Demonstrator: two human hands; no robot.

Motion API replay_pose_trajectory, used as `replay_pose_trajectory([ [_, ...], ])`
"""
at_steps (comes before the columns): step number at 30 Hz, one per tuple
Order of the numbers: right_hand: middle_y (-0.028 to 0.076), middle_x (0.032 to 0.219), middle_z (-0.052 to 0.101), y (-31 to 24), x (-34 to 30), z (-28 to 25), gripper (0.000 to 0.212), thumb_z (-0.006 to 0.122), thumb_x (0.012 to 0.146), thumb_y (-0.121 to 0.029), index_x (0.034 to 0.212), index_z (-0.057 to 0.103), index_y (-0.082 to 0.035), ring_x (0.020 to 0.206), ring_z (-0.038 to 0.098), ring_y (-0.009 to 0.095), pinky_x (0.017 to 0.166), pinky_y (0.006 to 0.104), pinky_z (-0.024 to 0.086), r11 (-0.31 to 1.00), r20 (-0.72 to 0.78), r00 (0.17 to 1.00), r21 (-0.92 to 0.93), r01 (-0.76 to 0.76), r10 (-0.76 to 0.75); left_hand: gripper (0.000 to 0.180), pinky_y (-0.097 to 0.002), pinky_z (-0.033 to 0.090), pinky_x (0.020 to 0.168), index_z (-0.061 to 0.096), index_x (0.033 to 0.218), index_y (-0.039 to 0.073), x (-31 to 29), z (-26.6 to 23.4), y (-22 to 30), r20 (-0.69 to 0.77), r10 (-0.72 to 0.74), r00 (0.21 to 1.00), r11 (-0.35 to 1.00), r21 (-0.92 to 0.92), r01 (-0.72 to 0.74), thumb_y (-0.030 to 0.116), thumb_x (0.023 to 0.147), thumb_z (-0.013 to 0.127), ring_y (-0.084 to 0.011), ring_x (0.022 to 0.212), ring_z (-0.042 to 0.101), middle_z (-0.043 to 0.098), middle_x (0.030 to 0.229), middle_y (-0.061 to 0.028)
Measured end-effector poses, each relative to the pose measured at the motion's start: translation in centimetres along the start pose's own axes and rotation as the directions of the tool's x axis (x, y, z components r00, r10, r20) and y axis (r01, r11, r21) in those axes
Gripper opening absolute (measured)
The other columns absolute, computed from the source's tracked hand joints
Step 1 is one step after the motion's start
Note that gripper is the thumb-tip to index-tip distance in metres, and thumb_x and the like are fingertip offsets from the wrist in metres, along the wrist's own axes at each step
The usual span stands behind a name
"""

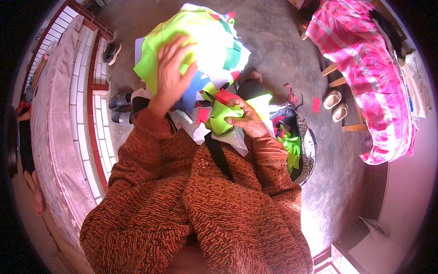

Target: The person sits on the floor and sorts through a large pile of colorful paper or fabric pieces. They pick up individual pieces, inspect them, and place them into a checkered bag or onto a separate pile. The person handles the materials one by one, occasionally adjusting the pile.

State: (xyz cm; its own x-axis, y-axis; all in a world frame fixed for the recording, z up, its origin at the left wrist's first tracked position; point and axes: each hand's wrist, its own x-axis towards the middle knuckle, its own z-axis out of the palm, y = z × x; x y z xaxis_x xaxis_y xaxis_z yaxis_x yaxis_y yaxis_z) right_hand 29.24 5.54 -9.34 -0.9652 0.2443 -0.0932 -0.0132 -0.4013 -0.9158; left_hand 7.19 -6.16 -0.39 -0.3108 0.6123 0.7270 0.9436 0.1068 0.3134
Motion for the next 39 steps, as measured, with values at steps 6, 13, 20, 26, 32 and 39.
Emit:
replay_pose_trajectory([
  [6, 0.000, 0.107, 0.055, 0.2, 0.0, 0.4, 0.044, 0.070, 0.078, -0.003, 0.118, 0.052, -0.008, 0.098, 0.052, 0.011, 0.083, 0.0251, 0.046, 0.979, -0.055, 0.998, 0.201, 0.027, -0.016, 0.036, -0.0386, 0.040, 0.092, 0.062, 0.107, 0.009, -5.0, 1.4, 6.1, 0.275, -0.009, 0.961, 0.895, -0.426, 0.130, 0.024, 0.075, 0.070, -0.0284, 0.107, 0.054, 0.059, 0.114, -0.0114],
  [13, 0.000, 0.106, 0.055, 1.1, -0.1, -0.9, 0.043, 0.069, 0.080, -0.007, 0.119, 0.052, -0.008, 0.098, 0.052, 0.010, 0.079, 0.0236, 0.045, 0.966, -0.044, 0.999, 0.257, -0.002, 0.014, 0.026, -0.0354, 0.047, 0.076, 0.058, 0.094, 0.004, -7.0, 3.4, 5.4, 0.480, -0.066, 0.875, 0.760, -0.544, 0.356, 0.020, 0.076, 0.068, -0.0292, 0.087, 0.060, 0.062, 0.095, -0.0117],
  [20, 0.000, 0.103, 0.058, 0.2, 0.0, 0.3, 0.044, 0.070, 0.079, -0.005, 0.120, 0.053, -0.008, 0.092, 0.056, 0.012, 0.079, 0.0259, 0.047, 0.981, -0.072, 0.997, 0.188, 0.045, -0.032, 0.013, -0.0253, 0.044, 0.076, 0.054, 0.089, 0.001, -7.0, 2.5, 3.8, 0.608, -0.230, 0.759, 0.513, -0.587, 0.626, 0.009, 0.085, 0.063, -0.0100, 0.084, 0.053, 0.061, 0.093, -0.0042],
  [26, 0.003, 0.108, 0.059, 0.1, -0.1, -0.2, 0.046, 0.068, 0.079, -0.002, 0.122, 0.052, -0.007, 0.098, 0.057, 0.015, 0.083, 0.0293, 0.048, 0.968, -0.055, 0.998, 0.249, -0.024, 0.038, 0.016, -0.0219, 0.039, 0.064, 0.057, 0.087, 0.002, -5.8, 1.0, 4.3, 0.656, -0.298, 0.693, 0.256, -0.645, 0.720, 0.017, 0.087, 0.060, -0.0054, 0.070, 0.045, 0.052, 0.075, 0.0026],
  [32, 0.005, 0.107, 0.061, 0.0, -0.1, 0.4, 0.037, 0.069, 0.078, -0.001, 0.114, 0.058, -0.006, 0.094, 0.059, 0.015, 0.082, 0.0285, 0.049, 0.966, -0.128, 0.991, 0.258, 0.004, 0.030, 0.016, -0.0211, 0.038, 0.070, 0.054, 0.089, 0.003, -5.2, 0.2, 4.8, 0.668, -0.279, 0.690, 0.273, -0.633, 0.724, 0.019, 0.091, 0.056, -0.0046, 0.078, 0.044, 0.051, 0.080, 0.0025],
  [39, 0.004, 0.102, 0.063, 0.0, -0.2, 0.1, 0.038, 0.069, 0.075, 0.004, 0.110, 0.060, -0.004, 0.090, 0.060, 0.013, 0.084, 0.0286, 0.049, 0.984, -0.072, 0.995, 0.172, -0.051, 0.064, 0.021, -0.0201, 0.041, 0.071, 0.056, 0.093, 0.004, -5.7, 0.8, 5.1, 0.753, -0.299, 0.587, -0.116, -0.639, 0.760, 0.021, 0.096, 0.045, -0.0054, 0.079, 0.051, 0.056, 0.086, 0.0023],
])
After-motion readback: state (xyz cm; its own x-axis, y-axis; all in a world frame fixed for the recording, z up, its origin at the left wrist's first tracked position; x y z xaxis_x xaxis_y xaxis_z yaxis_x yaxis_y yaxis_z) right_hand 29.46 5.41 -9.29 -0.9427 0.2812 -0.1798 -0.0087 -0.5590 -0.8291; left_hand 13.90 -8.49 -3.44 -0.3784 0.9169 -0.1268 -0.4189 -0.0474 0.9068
